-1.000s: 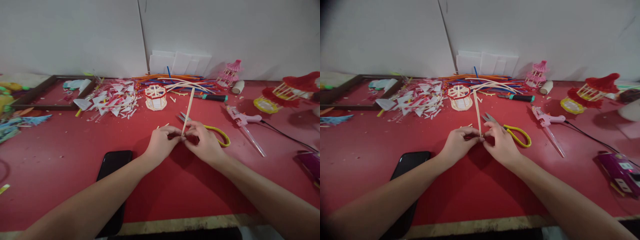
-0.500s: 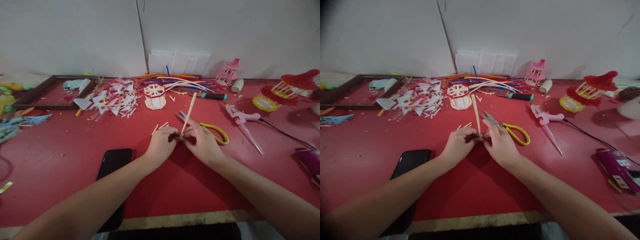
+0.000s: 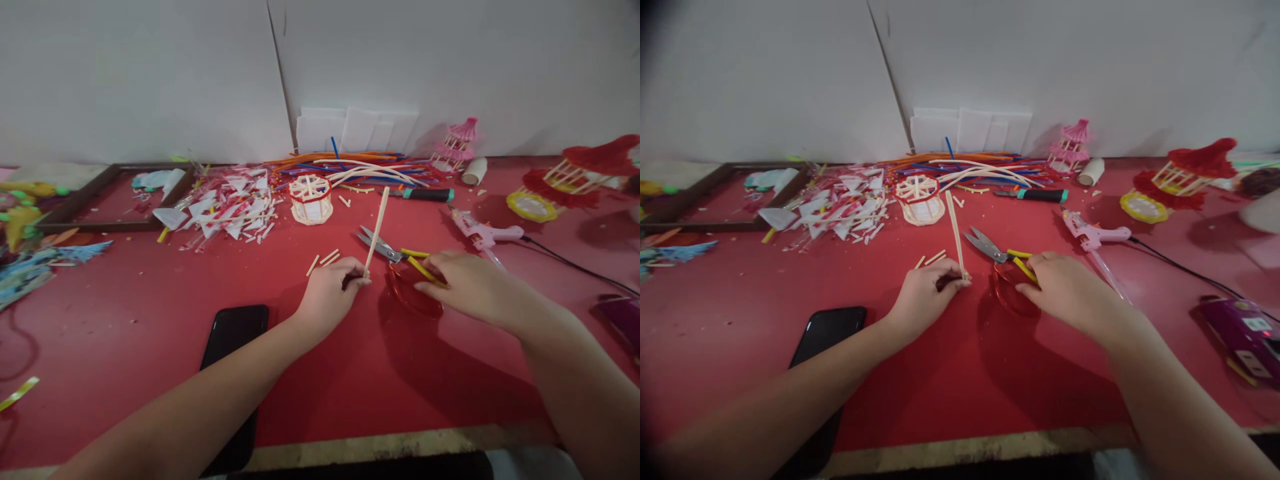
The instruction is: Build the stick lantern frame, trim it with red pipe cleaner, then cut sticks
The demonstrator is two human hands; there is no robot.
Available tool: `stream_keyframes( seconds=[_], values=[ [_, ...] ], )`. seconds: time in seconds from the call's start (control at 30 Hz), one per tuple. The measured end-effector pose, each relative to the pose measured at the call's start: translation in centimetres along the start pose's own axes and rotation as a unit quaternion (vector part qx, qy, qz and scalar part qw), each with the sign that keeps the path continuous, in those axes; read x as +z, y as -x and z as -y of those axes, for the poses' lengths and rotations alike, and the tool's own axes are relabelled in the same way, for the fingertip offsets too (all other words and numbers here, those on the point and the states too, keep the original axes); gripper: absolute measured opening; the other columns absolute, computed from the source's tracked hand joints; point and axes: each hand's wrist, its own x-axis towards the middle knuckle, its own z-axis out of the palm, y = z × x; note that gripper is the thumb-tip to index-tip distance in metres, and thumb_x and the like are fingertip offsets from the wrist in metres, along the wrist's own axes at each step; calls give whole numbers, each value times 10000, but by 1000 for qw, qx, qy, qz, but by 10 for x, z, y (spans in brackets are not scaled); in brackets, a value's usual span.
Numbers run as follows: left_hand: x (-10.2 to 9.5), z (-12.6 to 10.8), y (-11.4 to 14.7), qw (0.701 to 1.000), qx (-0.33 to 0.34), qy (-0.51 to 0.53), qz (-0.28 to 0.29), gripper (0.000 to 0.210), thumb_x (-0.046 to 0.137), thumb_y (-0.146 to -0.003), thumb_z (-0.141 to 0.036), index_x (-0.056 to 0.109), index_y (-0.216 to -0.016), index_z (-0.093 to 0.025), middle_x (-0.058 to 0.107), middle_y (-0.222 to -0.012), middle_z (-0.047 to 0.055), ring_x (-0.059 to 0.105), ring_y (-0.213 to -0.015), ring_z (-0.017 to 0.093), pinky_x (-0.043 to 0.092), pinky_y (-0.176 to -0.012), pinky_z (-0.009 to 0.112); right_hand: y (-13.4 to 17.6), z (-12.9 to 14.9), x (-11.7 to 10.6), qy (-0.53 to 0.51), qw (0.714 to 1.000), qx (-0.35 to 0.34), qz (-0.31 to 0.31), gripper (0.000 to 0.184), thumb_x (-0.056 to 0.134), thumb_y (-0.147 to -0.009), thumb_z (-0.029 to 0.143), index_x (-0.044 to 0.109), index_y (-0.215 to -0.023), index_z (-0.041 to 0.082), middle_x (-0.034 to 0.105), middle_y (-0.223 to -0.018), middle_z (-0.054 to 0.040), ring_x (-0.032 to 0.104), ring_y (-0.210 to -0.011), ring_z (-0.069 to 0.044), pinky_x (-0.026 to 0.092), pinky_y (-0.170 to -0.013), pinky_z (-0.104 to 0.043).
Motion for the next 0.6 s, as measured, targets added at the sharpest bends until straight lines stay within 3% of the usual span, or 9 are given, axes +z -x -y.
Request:
stream_keyframes(
  seconds=[0.1, 0.2, 0.3, 0.4, 0.5, 0.6],
  values=[
    [0, 1, 0, 1000, 5, -2, 1, 97, 641, -836, -123, 631, -773, -197, 722, -773, -37, 673, -715, 125, 505, -669, 224, -6, -2, 0, -5, 999, 8, 44, 272, 577, -771, 388, 630, -945, 185, 709, -949, -96, 665, -799, -223, 460, -616, -302],
    [1, 3, -1, 1000, 11, -3, -2, 96, 641, -834, -123, 634, -774, -198, 724, -777, -35, 676, -718, 129, 510, -671, 229, -19, -9, 0, 10, 997, 24, 67, 205, 608, -690, 351, 596, -829, 201, 695, -828, -58, 617, -644, -174, 381, -507, -267],
    [2, 4, -1, 1000, 17, -1, -7, 95, 637, -833, -120, 639, -773, -194, 723, -788, -29, 673, -719, 127, 517, -678, 229, -29, -21, -5, 33, 996, 16, 81, 174, 622, -642, 283, 589, -794, 206, 694, -824, -55, 614, -662, -174, 353, -508, -259],
    [3, 5, -2, 1000, 22, -1, -9, 95, 642, -831, -118, 645, -770, -191, 718, -785, -33, 654, -679, 113, 518, -670, 222, -27, -34, -13, 53, 995, 20, 86, 240, 608, -652, 247, 603, -889, 207, 704, -825, -56, 631, -698, -196, 334, -516, -264],
    [4, 5, -2, 1000, 23, -2, -12, 91, 651, -832, -122, 648, -770, -188, 715, -776, -33, 649, -668, 110, 515, -653, 214, -16, -47, -22, 78, 994, 47, 57, 292, 576, -750, 361, 593, -990, 196, 717, -897, -98, 649, -748, -244, 333, -548, -293],
    [4, 5, -2, 1000, 25, -5, -16, 97, 660, -829, -110, 650, -773, -189, 720, -774, -34, 652, -674, 110, 517, -661, 214, -1, -60, -25, 89, 994, 57, 21, 461, 543, -804, 570, 585, -1054, 185, 705, -1015, -147, 651, -820, -286, 365, -600, -329]
  ],
)
